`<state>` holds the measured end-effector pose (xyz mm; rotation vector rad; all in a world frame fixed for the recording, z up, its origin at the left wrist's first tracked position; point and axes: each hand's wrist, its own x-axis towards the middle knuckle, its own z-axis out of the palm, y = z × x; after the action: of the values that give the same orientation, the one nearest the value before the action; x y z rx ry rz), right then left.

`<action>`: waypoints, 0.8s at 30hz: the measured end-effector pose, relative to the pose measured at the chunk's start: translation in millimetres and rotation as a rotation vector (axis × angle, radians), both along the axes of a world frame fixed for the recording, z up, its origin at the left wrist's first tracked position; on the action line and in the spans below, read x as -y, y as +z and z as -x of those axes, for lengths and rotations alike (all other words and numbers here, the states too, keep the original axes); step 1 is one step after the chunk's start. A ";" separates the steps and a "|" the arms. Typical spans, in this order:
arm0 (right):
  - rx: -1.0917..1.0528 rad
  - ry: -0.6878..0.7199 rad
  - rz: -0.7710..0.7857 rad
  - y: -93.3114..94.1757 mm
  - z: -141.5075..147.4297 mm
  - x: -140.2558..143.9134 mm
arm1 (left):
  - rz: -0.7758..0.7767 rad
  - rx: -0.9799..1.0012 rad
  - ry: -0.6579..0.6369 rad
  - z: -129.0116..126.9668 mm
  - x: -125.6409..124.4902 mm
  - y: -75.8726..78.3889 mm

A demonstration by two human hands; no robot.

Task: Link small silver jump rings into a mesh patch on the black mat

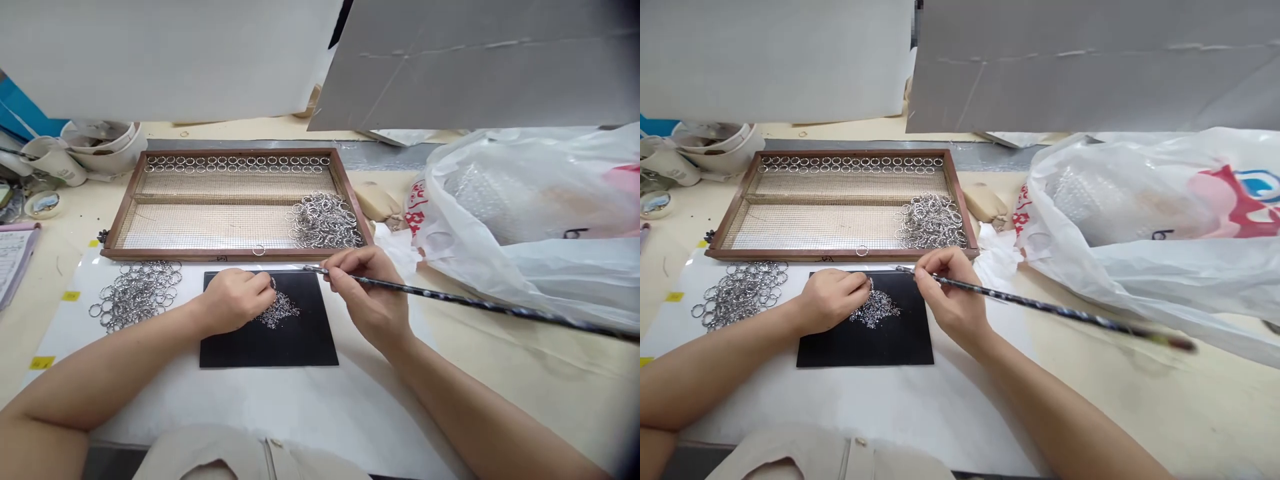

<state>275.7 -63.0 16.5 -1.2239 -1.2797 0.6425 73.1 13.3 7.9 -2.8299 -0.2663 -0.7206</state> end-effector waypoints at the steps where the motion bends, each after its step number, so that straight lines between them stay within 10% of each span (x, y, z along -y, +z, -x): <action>1: 0.102 -0.028 -0.078 4.6 -1.7 1.0 | 0.006 0.000 0.005 0.6 -0.2 -0.6; 9: 0.884 -0.144 -0.410 37.6 -40.6 5.7 | 0.009 0.023 0.022 2.3 -0.9 -6.5; 15: 0.927 -0.227 -0.296 48.5 -55.6 6.5 | 0.140 0.082 0.059 1.4 -4.8 -7.9; 24: 0.411 -0.161 -0.025 33.8 13.0 17.1 | 0.635 0.316 0.141 -4.0 -9.6 6.4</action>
<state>262.6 -80.0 50.3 -1.4706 -1.4991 0.2625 77.1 22.9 14.3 -3.1995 -0.8765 -1.2346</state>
